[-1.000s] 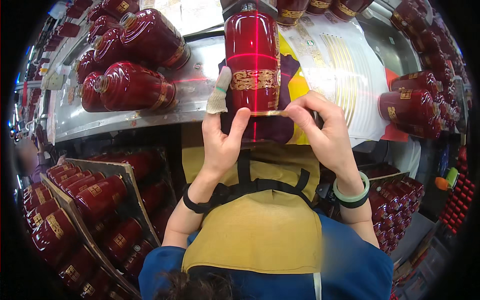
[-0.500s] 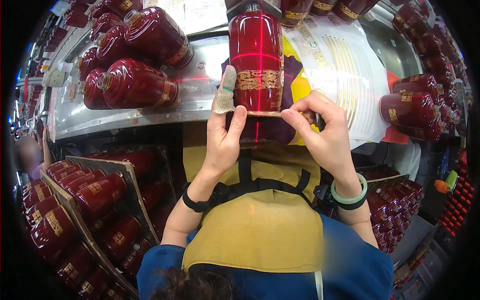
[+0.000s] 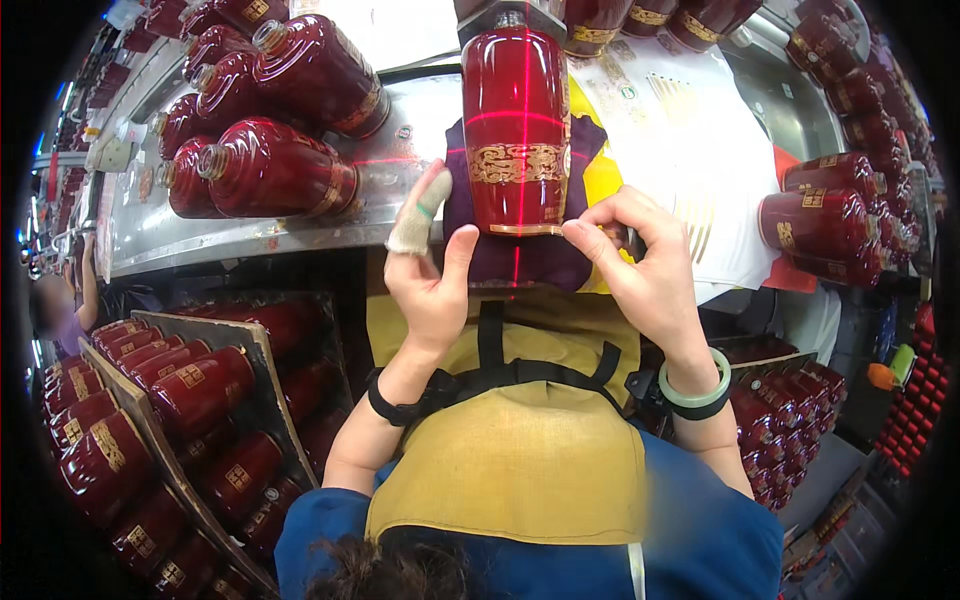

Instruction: Applying decorative gold labels to red ceramic liquor bottles by hand.

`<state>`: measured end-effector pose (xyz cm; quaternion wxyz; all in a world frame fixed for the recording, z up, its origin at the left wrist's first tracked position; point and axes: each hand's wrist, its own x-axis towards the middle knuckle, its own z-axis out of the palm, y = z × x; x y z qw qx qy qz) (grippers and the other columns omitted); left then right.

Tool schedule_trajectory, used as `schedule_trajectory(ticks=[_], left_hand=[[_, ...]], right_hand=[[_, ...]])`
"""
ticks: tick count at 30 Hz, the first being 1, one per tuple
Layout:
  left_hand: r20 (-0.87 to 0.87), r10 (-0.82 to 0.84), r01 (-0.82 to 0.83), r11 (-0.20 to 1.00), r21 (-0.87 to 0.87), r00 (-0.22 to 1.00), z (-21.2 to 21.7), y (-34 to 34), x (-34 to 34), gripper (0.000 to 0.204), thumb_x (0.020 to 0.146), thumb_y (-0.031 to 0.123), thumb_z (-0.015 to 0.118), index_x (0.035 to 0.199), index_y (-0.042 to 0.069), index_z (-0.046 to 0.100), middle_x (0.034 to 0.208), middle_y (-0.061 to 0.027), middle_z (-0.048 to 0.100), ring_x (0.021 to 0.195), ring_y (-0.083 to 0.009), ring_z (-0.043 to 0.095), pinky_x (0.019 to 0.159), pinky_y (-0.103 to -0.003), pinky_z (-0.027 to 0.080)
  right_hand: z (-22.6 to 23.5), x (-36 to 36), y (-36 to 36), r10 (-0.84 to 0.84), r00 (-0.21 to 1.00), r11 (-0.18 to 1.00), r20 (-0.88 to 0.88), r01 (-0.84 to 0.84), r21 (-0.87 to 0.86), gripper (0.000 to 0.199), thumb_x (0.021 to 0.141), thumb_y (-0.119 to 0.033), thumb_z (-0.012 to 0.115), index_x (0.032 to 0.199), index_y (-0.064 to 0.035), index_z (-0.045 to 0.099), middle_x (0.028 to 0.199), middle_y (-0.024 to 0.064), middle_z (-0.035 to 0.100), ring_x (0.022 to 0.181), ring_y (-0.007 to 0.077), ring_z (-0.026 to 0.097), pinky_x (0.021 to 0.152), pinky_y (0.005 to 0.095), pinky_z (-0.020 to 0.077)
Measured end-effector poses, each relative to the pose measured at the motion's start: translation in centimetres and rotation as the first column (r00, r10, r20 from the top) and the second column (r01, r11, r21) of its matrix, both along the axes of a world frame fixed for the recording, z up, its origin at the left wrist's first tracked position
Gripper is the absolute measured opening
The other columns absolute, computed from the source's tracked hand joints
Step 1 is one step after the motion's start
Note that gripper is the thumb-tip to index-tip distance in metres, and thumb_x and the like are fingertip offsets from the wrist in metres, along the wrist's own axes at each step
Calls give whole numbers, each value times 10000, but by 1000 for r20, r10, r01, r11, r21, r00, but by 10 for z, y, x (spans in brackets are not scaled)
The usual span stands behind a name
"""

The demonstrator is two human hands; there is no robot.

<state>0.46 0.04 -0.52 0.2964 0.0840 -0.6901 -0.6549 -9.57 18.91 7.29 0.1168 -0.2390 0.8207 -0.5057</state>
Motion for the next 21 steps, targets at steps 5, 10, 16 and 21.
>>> schedule_trajectory(ticks=[5, 10, 16, 21], left_hand=[[-160, 137, -208, 737, -643, 978, 7, 0, 0, 374, 771, -43, 846, 1129, -29, 741, 1356, -159, 661, 1246, -322, 629, 1056, -420, 514], [-323, 176, -367, 423, -828, 930, 7, 6, -4, 284, 771, -23, 862, 1025, 82, 794, 1285, -122, 689, 1235, -349, 604, 953, -389, 580], [-276, 118, -292, 583, -759, 954, 17, 10, -15, 248, 772, -29, 856, 1003, -23, 767, 1121, -116, 749, 1068, -307, 697, 891, -384, 601], [-314, 134, -320, 668, -672, 940, 8, 6, -15, 294, 744, -77, 852, 1023, -39, 766, 1106, -152, 755, 1004, -299, 734, 866, -375, 616]], right_hand=[[-4, 1, 0, 3, 1000, 1000, -2, -3, -15, 168, 875, -134, 810, 859, 8, 722, 751, 81, 635, 680, 177, 595, 632, 319, 447], [-6, -1, -1, 9, 1000, 999, -25, -10, -33, 172, 875, -135, 809, 852, 8, 716, 755, 95, 646, 677, 195, 601, 636, 329, 456], [-7, -3, -2, -5, 1000, 1000, -12, 4, -28, 168, 878, -132, 805, 843, 6, 715, 752, 101, 654, 652, 197, 591, 625, 340, 449], [-7, -5, -1, 24, 999, 1000, -38, -25, -18, 180, 878, -139, 806, 837, 8, 711, 744, 102, 644, 643, 198, 580, 619, 345, 441]])
